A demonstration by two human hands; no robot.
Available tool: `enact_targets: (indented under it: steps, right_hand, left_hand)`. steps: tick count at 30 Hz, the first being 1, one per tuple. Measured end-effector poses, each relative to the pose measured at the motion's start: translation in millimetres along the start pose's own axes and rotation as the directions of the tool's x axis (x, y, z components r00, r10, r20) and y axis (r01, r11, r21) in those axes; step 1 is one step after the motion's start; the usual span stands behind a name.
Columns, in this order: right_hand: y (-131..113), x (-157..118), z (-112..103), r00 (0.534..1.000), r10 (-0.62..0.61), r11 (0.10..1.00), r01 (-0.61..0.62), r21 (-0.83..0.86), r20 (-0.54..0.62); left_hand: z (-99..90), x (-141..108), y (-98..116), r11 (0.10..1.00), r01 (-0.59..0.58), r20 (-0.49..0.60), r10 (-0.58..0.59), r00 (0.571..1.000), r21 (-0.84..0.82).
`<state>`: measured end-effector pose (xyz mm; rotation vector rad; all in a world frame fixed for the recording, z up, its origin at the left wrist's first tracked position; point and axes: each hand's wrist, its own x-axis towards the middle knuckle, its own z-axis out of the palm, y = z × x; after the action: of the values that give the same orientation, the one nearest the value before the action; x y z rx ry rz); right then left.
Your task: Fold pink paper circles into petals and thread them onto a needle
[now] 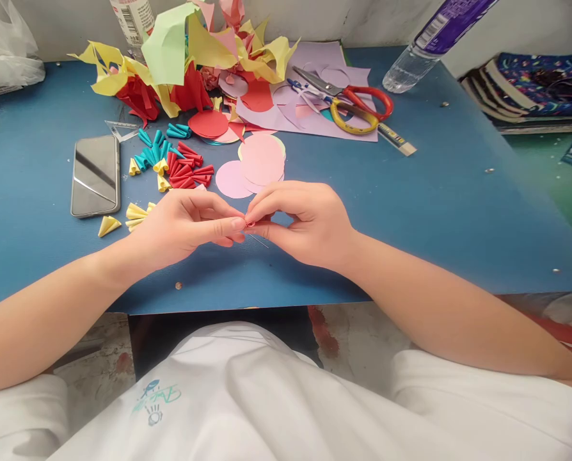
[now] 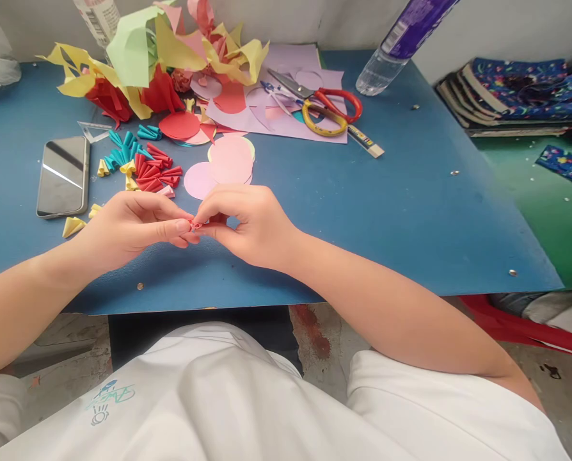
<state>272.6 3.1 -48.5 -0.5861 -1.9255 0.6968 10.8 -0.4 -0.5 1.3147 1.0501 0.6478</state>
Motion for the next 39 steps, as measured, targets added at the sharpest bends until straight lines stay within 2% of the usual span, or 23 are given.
enact_targets:
  steps: [3, 7, 9, 14, 18, 24, 26, 29, 34, 39]
  right_hand:
    - [-0.7, -0.5, 1.7, 0.999, -0.007, 1.000, 0.008, 0.008, -0.034]
    - [-1.1, -2.6, 1.3, 0.998, 0.063, 0.996, -0.064, -0.054, -0.018]
    - [-1.0, -2.5, 1.1, 0.999, 0.012, 0.999, -0.015, -0.047, -0.046]
    - [-1.7, 1.5, 2.2, 0.995, 0.048, 0.998, -0.052, -0.039, -0.087]
    - [-2.0, 2.7, 4.9, 0.992, 0.001, 1.000, 0.000, 0.007, -0.123]
    - [-3.2, 0.2, 7.8, 0.989, 0.044, 0.999, -0.041, 0.024, -0.142]
    - [-4.2, -0.5, 7.0, 0.978, -0.010, 0.999, 0.016, 0.028, -0.209]
    - [-6.8, -1.7, 4.3, 0.989, 0.107, 0.990, -0.115, -0.084, -0.099]
    - [-8.7, -3.2, 1.7, 0.996, 0.054, 0.992, -0.062, -0.113, -0.072]
    - [0.0, -4.5, 3.4, 0.997, -0.028, 0.986, 0.016, -0.163, -0.069]
  left_hand:
    - [1.3, 0.1, 0.1, 1.000, -0.006, -0.006, 0.006, 1.000, -0.008]
    - [2.6, -0.7, 2.3, 1.000, -0.007, -0.022, 0.007, 1.000, 0.004]
    - [2.5, -1.1, 3.9, 1.000, -0.012, -0.023, 0.012, 1.000, -0.001]
    - [0.2, -0.5, 2.6, 0.998, -0.057, -0.019, 0.057, 0.998, -0.002]
    - [0.7, -0.2, -0.4, 0.992, -0.123, -0.053, 0.123, 0.991, 0.012]
    - [5.2, -0.8, 1.7, 0.993, -0.118, -0.115, 0.121, 0.986, 0.027]
    - [5.4, -0.6, 1.0, 0.990, -0.142, -0.127, 0.142, 0.982, 0.014]
    - [4.4, -0.4, -1.6, 0.985, -0.169, -0.123, 0.171, 0.977, 0.025]
    - [3.6, -2.5, -2.8, 0.971, -0.218, -0.083, 0.226, 0.971, 0.097]
    - [2.1, -4.3, -4.1, 0.937, -0.291, -0.059, 0.307, 0.950, 0.195]
